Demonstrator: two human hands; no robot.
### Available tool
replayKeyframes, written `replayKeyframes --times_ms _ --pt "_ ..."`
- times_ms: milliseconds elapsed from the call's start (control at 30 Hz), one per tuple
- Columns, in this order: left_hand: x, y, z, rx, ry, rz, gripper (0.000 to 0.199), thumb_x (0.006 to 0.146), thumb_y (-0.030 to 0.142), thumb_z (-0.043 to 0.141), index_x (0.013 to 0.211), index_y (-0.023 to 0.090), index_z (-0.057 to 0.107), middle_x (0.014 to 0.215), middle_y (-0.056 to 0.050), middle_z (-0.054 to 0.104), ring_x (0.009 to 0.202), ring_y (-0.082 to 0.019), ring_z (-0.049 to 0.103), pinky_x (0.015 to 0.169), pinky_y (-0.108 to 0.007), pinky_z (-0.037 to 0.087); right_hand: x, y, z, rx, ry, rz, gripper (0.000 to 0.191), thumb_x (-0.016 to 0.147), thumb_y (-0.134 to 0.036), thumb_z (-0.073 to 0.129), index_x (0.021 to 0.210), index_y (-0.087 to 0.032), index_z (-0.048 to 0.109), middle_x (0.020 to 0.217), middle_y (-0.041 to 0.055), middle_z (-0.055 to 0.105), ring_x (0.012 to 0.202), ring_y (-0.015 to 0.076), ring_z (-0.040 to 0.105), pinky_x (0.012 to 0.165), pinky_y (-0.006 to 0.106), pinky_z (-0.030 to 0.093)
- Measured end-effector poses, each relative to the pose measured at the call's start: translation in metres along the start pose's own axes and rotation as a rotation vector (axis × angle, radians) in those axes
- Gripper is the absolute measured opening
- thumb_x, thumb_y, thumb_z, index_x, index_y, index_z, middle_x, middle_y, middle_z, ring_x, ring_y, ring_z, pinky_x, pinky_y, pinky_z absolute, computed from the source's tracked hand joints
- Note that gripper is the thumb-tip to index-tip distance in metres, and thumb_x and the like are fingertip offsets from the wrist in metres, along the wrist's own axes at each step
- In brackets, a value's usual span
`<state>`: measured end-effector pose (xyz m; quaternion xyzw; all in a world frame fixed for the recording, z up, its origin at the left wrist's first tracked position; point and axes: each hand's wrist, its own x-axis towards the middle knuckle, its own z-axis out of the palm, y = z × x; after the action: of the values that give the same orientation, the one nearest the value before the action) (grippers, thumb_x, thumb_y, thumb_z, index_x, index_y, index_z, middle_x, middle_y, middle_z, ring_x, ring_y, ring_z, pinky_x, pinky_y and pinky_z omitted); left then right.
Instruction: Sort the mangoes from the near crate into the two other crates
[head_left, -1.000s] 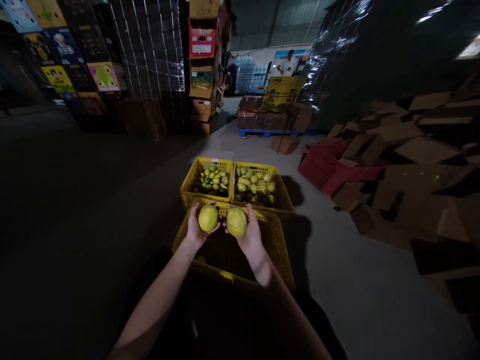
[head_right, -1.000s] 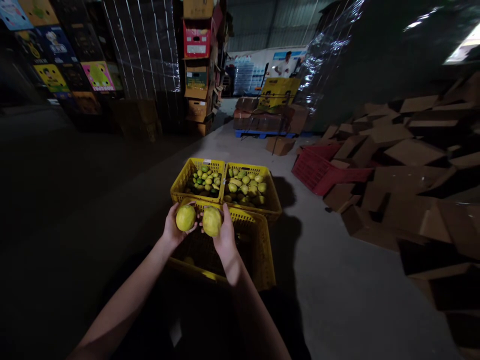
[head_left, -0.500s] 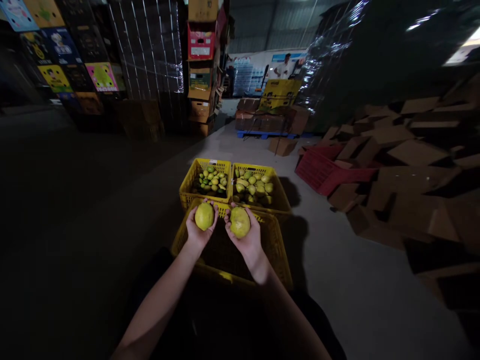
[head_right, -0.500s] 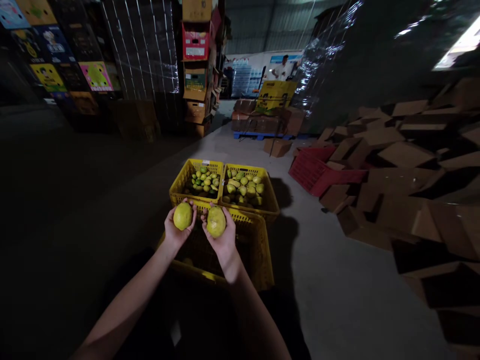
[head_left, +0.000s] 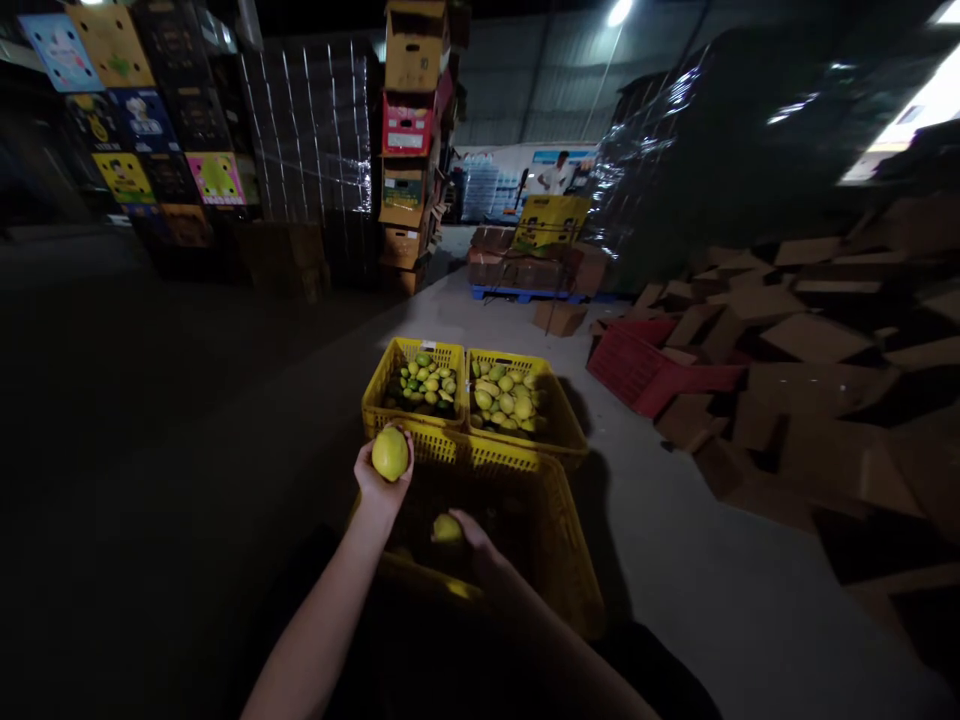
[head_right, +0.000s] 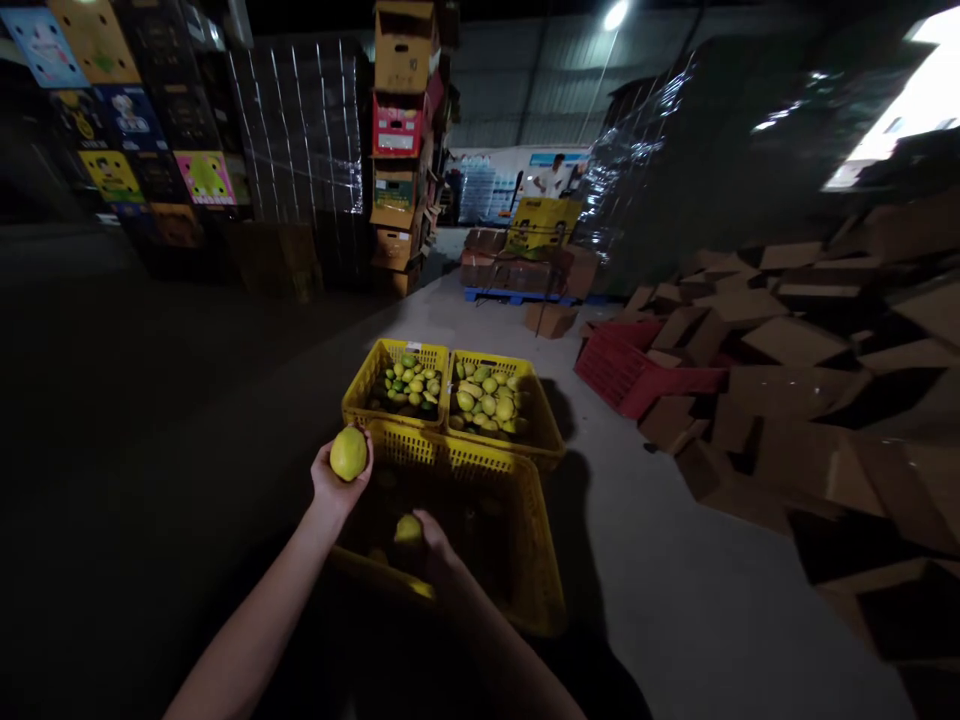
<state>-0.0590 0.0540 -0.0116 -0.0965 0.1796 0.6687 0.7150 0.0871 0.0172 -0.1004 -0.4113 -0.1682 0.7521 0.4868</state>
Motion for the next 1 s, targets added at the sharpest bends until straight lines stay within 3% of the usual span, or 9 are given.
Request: replayKeyframes --times_ms 100,167,233,333,400,567,700,833,1000 --pt "0.003 0.010 0.002 -0.003 0.048 0.034 0.038 0.074 0.016 0.045 0.107 0.015 0.065 0.080 -0.008 0.071 0.076 -0.020 0.069 0.069 -0.029 0.056 0.011 -0.009 0.010 0.032 0.055 -0.061 0.025 0.070 -0.031 0.070 0.058 -0.019 0.051 0.045 -0.0042 0.056 0.038 0.0117 0.056 0.040 0.022 0.050" --pt "0.004 0.014 0.003 -0.005 0.036 0.043 0.037 0.074 0.015 0.046 0.106 0.015 0.065 0.081 -0.008 0.071 0.077 -0.021 0.069 0.069 -0.029 0.057 0.016 -0.042 0.027 0.086 0.048 -0.140 0.019 0.076 -0.034 0.064 0.068 -0.021 0.054 0.059 -0.0031 0.064 0.056 0.0125 0.065 0.060 0.027 0.058" --pt "0.004 0.014 0.003 0.001 0.025 0.044 0.038 0.073 0.015 0.046 0.106 0.015 0.065 0.081 -0.008 0.071 0.077 -0.021 0.069 0.068 -0.030 0.057 0.016 -0.080 0.043 0.157 -0.010 -0.253 0.018 0.084 -0.038 0.054 0.078 -0.021 0.057 0.078 0.0026 0.069 0.080 0.0157 0.069 0.078 0.032 0.058" --pt "0.004 0.011 0.003 0.023 0.053 0.024 0.040 0.073 0.015 0.045 0.108 0.016 0.064 0.078 -0.008 0.070 0.073 -0.021 0.069 0.065 -0.029 0.057 0.008 -0.118 0.053 0.172 -0.042 -0.334 0.022 0.087 -0.037 0.048 0.095 -0.021 0.061 0.101 0.0080 0.069 0.096 0.0209 0.068 0.083 0.039 0.057" --pt "0.004 0.007 0.002 0.041 0.069 0.015 0.040 0.073 0.016 0.044 0.108 0.015 0.063 0.077 -0.008 0.069 0.070 -0.020 0.069 0.063 -0.029 0.057 -0.001 -0.121 0.050 0.140 -0.047 -0.324 0.022 0.085 -0.032 0.050 0.099 -0.020 0.062 0.107 0.0109 0.068 0.097 0.0237 0.068 0.083 0.041 0.056" --pt "0.001 -0.003 0.002 0.088 0.109 0.015 0.035 0.076 0.017 0.043 0.106 0.014 0.062 0.073 -0.007 0.069 0.067 -0.019 0.069 0.062 -0.029 0.058 -0.016 -0.101 0.042 0.029 -0.098 -0.252 0.023 0.081 -0.025 0.056 0.100 -0.018 0.066 0.111 0.0117 0.068 0.093 0.0239 0.069 0.080 0.038 0.056" --pt "-0.001 -0.016 -0.003 0.175 0.142 -0.028 0.029 0.079 0.021 0.045 0.101 0.013 0.062 0.074 -0.008 0.069 0.068 -0.020 0.069 0.057 -0.026 0.057 -0.025 -0.108 0.040 -0.023 -0.082 -0.244 0.022 0.081 -0.021 0.053 0.096 -0.015 0.067 0.105 0.0111 0.071 0.088 0.0219 0.070 0.077 0.033 0.056" --pt "0.002 -0.037 -0.035 0.415 0.160 -0.174 0.022 0.080 0.026 0.051 0.094 0.012 0.061 0.074 -0.008 0.068 0.064 -0.019 0.068 0.048 -0.022 0.053 -0.039 -0.131 0.028 0.125 0.033 -0.259 0.021 0.079 -0.017 0.048 0.087 -0.020 0.066 0.093 0.0084 0.074 0.081 0.0188 0.070 0.074 0.031 0.057" --pt "-0.004 -0.072 -0.091 0.779 0.317 -0.554 0.014 0.078 0.022 0.055 0.090 0.017 0.060 0.056 -0.005 0.058 0.045 -0.021 0.060 0.035 -0.027 0.047 -0.060 -0.162 -0.004 0.376 0.122 -0.315 0.023 0.074 -0.014 0.046 0.085 -0.022 0.065 0.083 0.0044 0.073 0.075 0.0153 0.068 0.066 0.027 0.057"
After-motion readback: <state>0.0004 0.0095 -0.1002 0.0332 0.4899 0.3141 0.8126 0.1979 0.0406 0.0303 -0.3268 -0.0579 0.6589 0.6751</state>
